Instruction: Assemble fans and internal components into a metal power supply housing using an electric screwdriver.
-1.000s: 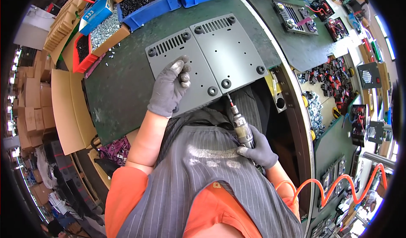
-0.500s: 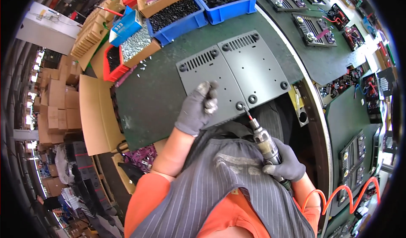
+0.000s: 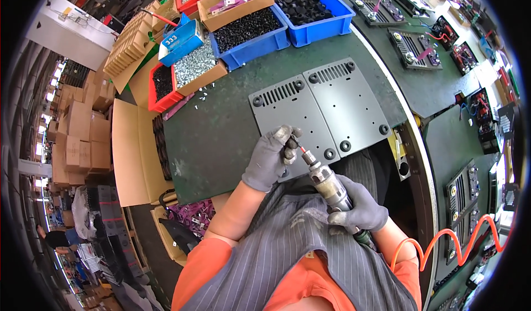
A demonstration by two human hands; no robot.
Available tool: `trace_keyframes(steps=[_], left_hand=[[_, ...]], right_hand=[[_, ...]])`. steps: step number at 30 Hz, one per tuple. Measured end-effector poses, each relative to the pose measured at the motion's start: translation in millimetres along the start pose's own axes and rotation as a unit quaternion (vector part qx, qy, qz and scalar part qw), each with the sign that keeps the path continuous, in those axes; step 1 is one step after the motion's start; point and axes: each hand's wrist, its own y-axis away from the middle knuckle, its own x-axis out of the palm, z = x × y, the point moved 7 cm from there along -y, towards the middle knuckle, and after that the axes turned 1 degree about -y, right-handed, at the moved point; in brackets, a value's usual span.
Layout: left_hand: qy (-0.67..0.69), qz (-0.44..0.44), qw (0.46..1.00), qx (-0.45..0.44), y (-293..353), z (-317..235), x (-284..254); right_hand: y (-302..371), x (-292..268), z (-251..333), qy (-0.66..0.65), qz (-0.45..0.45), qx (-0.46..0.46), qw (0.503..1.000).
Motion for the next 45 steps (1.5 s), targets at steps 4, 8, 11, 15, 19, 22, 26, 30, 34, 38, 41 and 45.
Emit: trace_keyframes(steps=[4, 8, 11, 15, 19, 22, 26, 30, 34, 38, 41, 45], left_hand=[[-0.162, -0.035, 0.986, 0.024, 3.2, -12.9, -3.6], [-0.218, -0.010, 0.975, 0.035, 8.3, -26.8, 0.0], [-0.258, 0.007, 0.966, 0.009, 23.0, -20.2, -2.7], [-0.613, 0.177, 0.765, -0.086, 65.1, 23.7, -16.4], [-0.765, 0.051, 0.642, -0.013, 66.8, 62.3, -51.3], [-0.640, 0.048, 0.765, 0.045, 58.2, 81.8, -62.1], [-0.759, 0.069, 0.619, 0.187, 87.3, 3.8, 15.8], [-0.807, 0.100, 0.527, 0.247, 83.1, -84.3, 65.6], [-0.835, 0.073, 0.515, 0.179, 46.1, -105.8, 64.5], [-0.831, 0.064, 0.534, 0.141, 9.1, -99.3, 56.0], [-0.832, 0.064, 0.537, 0.122, 1.8, -98.3, 57.0], [-0.835, 0.051, 0.534, 0.125, 2.6, -97.5, 56.2]], right_hand=[[-1.4, -1.6, 2.2, 0.042, 0.006, -0.003, 0.999], [1.0, 1.3, 3.5, 0.052, 0.025, -0.008, 0.998], [6.2, 5.6, 2.5, 0.000, 0.028, 0.030, 0.999], [10.0, -1.3, -4.7, 0.020, 0.013, -0.011, 1.000], [12.1, -5.1, -7.3, 0.014, 0.010, -0.035, 0.999], [13.4, -4.3, -6.7, -0.013, 0.006, -0.029, 0.999], [15.4, -11.0, -0.7, -0.045, -0.003, -0.038, 0.998], [27.0, -25.5, 3.6, -0.064, -0.054, -0.025, 0.996], [37.1, -26.1, 13.6, -0.096, -0.063, -0.036, 0.993], [37.2, -18.4, 17.9, -0.100, -0.022, -0.011, 0.995], [28.0, -11.8, 25.9, -0.069, 0.002, 0.013, 0.998], [14.7, -18.2, 29.6, -0.025, -0.011, -0.037, 0.999]])
